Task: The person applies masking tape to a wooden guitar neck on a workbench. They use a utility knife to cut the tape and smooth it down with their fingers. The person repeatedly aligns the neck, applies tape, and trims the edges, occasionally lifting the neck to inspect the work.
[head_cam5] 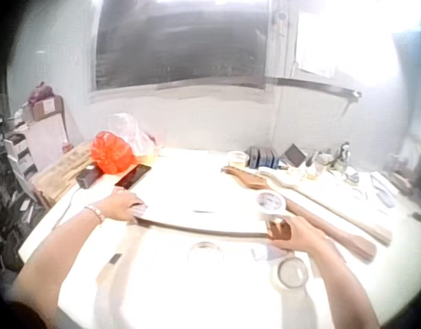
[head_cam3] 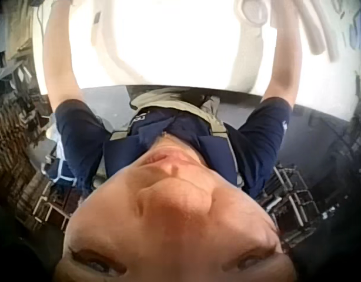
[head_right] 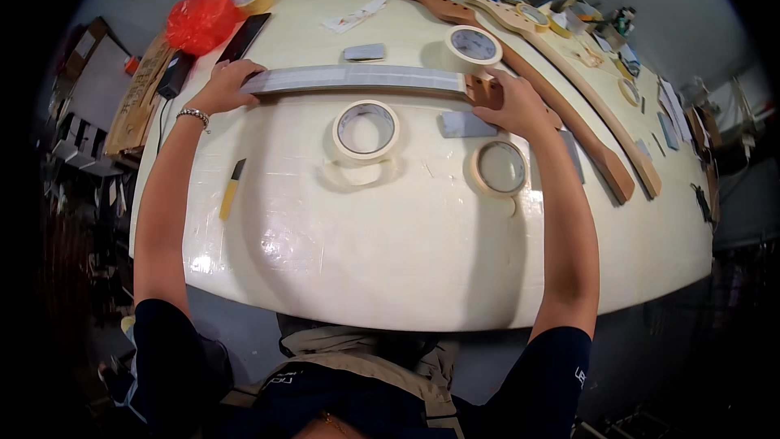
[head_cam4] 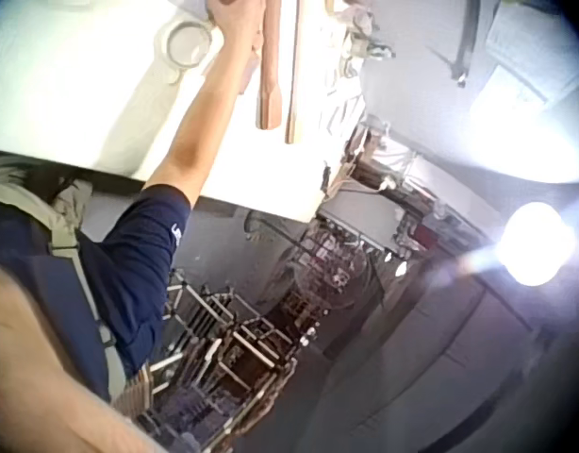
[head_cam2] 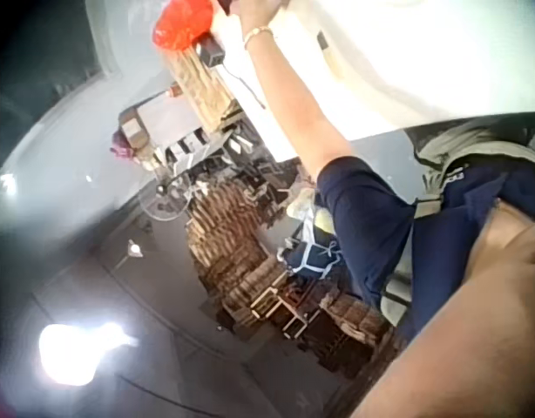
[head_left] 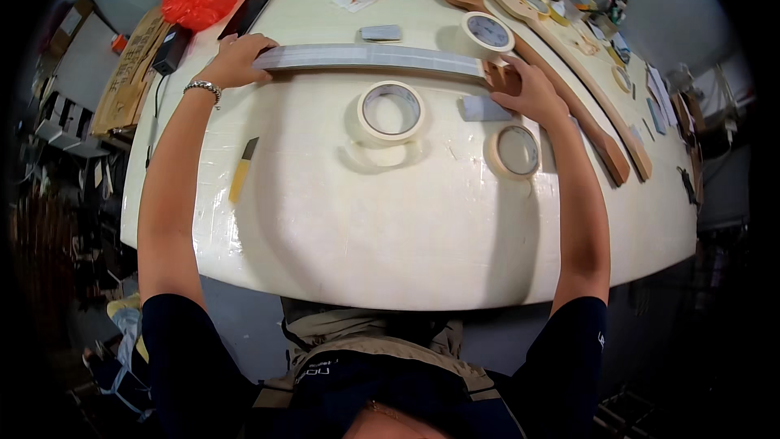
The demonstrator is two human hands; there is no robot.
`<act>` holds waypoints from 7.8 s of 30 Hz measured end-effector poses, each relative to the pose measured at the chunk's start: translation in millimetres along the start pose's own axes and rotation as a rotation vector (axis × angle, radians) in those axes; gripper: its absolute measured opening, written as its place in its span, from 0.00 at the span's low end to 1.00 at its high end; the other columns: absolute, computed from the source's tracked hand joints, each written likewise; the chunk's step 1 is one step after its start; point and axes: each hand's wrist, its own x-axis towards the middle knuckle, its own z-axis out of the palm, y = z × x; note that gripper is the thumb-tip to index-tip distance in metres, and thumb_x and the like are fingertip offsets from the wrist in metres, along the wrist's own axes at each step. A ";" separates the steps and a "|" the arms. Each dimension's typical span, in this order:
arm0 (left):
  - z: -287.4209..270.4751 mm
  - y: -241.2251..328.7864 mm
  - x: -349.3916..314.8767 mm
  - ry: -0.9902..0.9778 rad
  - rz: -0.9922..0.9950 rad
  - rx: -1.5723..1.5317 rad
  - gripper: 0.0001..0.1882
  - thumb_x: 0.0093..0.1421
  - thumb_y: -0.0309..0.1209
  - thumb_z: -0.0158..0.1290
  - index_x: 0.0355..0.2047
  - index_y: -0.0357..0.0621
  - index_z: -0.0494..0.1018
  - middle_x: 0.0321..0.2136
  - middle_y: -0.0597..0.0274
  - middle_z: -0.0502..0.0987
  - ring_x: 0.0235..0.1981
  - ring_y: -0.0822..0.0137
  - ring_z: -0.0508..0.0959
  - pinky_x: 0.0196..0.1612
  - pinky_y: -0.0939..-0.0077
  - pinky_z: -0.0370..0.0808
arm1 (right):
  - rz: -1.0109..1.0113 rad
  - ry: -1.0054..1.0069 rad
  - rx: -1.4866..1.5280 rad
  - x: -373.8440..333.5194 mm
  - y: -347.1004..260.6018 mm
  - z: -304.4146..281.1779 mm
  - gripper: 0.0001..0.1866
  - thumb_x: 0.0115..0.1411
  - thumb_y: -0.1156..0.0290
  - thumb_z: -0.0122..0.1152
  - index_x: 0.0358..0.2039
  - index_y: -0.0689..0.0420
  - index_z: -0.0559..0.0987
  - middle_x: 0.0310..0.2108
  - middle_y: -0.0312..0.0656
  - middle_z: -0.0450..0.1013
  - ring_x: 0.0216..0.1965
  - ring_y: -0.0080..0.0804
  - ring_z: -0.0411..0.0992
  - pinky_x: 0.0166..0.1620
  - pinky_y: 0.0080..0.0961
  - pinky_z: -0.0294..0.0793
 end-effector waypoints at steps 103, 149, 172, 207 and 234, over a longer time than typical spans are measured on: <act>-91.3 -1190.3 -427.4 1.073 -0.781 -0.556 0.52 0.44 0.45 0.65 0.59 0.26 0.50 0.56 0.38 0.57 0.57 0.48 0.61 0.57 0.68 0.62 | 0.297 -0.378 0.230 121.6 -1143.7 355.9 0.25 0.51 0.56 0.63 0.44 0.60 0.74 0.38 0.51 0.74 0.39 0.47 0.74 0.39 0.37 0.73; -70.8 -1010.7 -501.3 0.704 0.006 -1.092 0.06 0.46 0.25 0.61 0.19 0.43 0.74 0.19 0.58 0.76 0.20 0.65 0.75 0.28 0.76 0.71 | 0.589 -0.683 0.404 31.2 -1202.9 435.2 0.28 0.56 0.52 0.55 0.53 0.56 0.70 0.47 0.47 0.71 0.49 0.38 0.70 0.51 0.30 0.67; 151.8 -473.8 -530.4 -1.632 0.970 -0.554 0.18 0.61 0.38 0.47 0.42 0.35 0.74 0.37 0.57 0.78 0.40 0.69 0.75 0.45 0.75 0.69 | 1.004 0.224 1.664 -353.0 -1070.9 466.9 0.35 0.62 0.43 0.43 0.57 0.59 0.65 0.58 0.38 0.61 0.58 0.26 0.57 0.60 0.23 0.53; 43.6 -1.9 -265.0 -0.070 0.717 -0.414 0.38 0.56 0.51 0.48 0.63 0.55 0.51 0.65 0.48 0.43 0.66 0.53 0.42 0.62 0.42 0.39 | 0.589 0.240 -0.270 -234.4 -347.6 117.9 0.32 0.60 0.54 0.50 0.62 0.49 0.56 0.63 0.41 0.52 0.64 0.40 0.51 0.62 0.47 0.50; 59.0 7.6 -258.1 -0.121 0.689 -0.238 0.28 0.58 0.54 0.44 0.54 0.55 0.67 0.60 0.49 0.57 0.62 0.48 0.54 0.58 0.35 0.49 | 0.148 -0.028 -0.054 -208.4 -199.2 93.2 0.35 0.51 0.48 0.52 0.59 0.46 0.64 0.63 0.41 0.53 0.65 0.40 0.48 0.64 0.47 0.33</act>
